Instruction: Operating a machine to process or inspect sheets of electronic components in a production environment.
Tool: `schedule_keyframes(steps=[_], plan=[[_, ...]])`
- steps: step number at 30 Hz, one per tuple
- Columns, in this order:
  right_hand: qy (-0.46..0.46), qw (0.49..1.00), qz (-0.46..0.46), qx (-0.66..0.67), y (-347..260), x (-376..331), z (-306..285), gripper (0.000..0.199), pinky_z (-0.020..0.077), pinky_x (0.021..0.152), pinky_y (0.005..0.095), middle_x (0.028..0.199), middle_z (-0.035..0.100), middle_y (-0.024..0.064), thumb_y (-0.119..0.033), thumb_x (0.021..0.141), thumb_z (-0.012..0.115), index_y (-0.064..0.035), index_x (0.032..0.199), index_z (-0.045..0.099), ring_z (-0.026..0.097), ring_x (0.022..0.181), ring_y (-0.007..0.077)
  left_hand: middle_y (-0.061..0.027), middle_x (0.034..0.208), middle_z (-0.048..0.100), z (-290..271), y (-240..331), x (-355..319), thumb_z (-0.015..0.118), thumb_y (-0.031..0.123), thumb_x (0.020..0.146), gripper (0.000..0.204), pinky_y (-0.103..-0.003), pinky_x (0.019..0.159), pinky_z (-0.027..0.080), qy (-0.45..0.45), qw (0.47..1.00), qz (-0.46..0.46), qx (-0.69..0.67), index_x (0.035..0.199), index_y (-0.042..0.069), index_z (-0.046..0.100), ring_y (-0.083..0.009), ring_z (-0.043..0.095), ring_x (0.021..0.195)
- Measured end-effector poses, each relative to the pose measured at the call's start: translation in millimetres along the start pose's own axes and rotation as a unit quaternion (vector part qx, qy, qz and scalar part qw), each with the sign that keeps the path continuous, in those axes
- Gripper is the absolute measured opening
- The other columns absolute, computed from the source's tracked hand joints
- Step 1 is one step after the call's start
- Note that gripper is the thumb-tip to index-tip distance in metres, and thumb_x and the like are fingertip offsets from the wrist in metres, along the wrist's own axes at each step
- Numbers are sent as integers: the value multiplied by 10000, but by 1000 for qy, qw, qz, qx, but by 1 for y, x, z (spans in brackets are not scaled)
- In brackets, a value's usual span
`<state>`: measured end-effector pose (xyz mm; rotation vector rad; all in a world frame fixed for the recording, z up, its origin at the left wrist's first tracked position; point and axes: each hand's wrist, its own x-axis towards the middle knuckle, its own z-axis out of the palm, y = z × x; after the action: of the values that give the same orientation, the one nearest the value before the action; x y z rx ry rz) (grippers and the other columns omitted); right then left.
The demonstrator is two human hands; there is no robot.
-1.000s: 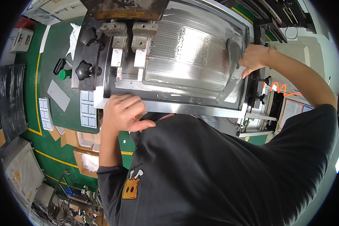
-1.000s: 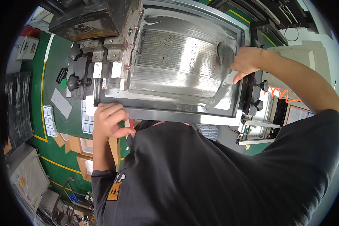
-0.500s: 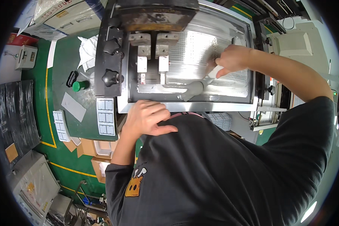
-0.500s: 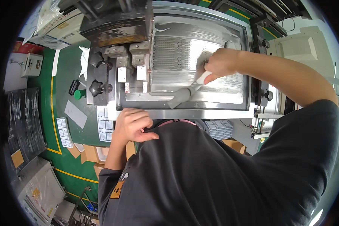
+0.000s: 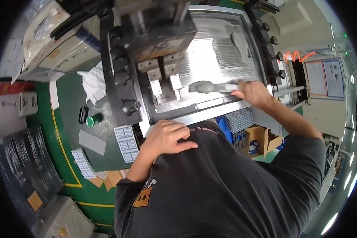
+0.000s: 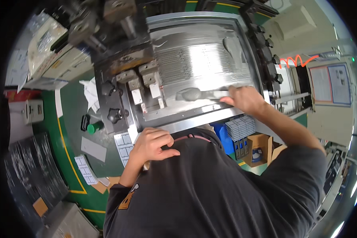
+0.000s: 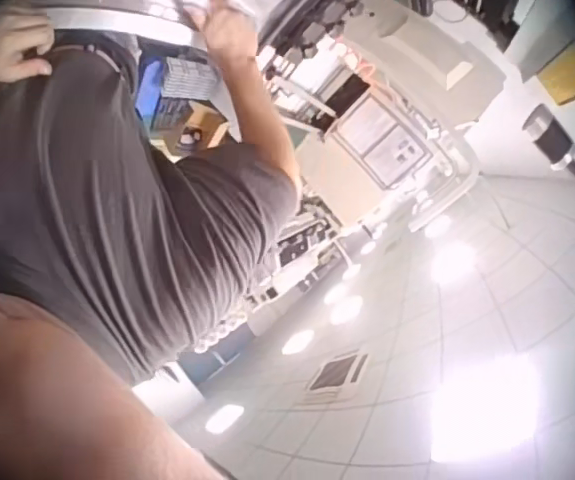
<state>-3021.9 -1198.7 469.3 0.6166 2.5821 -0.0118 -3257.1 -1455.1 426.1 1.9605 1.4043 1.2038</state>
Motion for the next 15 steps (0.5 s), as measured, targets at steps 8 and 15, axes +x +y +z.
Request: schedule_keyframes(steps=[8, 15], plan=[[229, 880, 250, 332, 17, -81, 26, 362, 429, 552, 358, 635, 546, 166, -358, 980, 455, -24, 849, 511, 581, 575, 244, -11, 582, 490, -1, 1, 10, 815, 349, 637, 405, -312, 447, 396, -32, 999, 11, -18, 627, 93, 502, -212, 516, 493], [232, 762, 373, 476, 13, -52, 27, 383, 399, 551, 327, 630, 495, 138, -347, 997, 425, 1, 850, 489, 529, 593, 154, -9, 582, 491, 3, 1, 12, 816, 347, 640, 402, -302, 448, 393, -41, 999, -2, -8, 628, 95, 503, -209, 512, 491]])
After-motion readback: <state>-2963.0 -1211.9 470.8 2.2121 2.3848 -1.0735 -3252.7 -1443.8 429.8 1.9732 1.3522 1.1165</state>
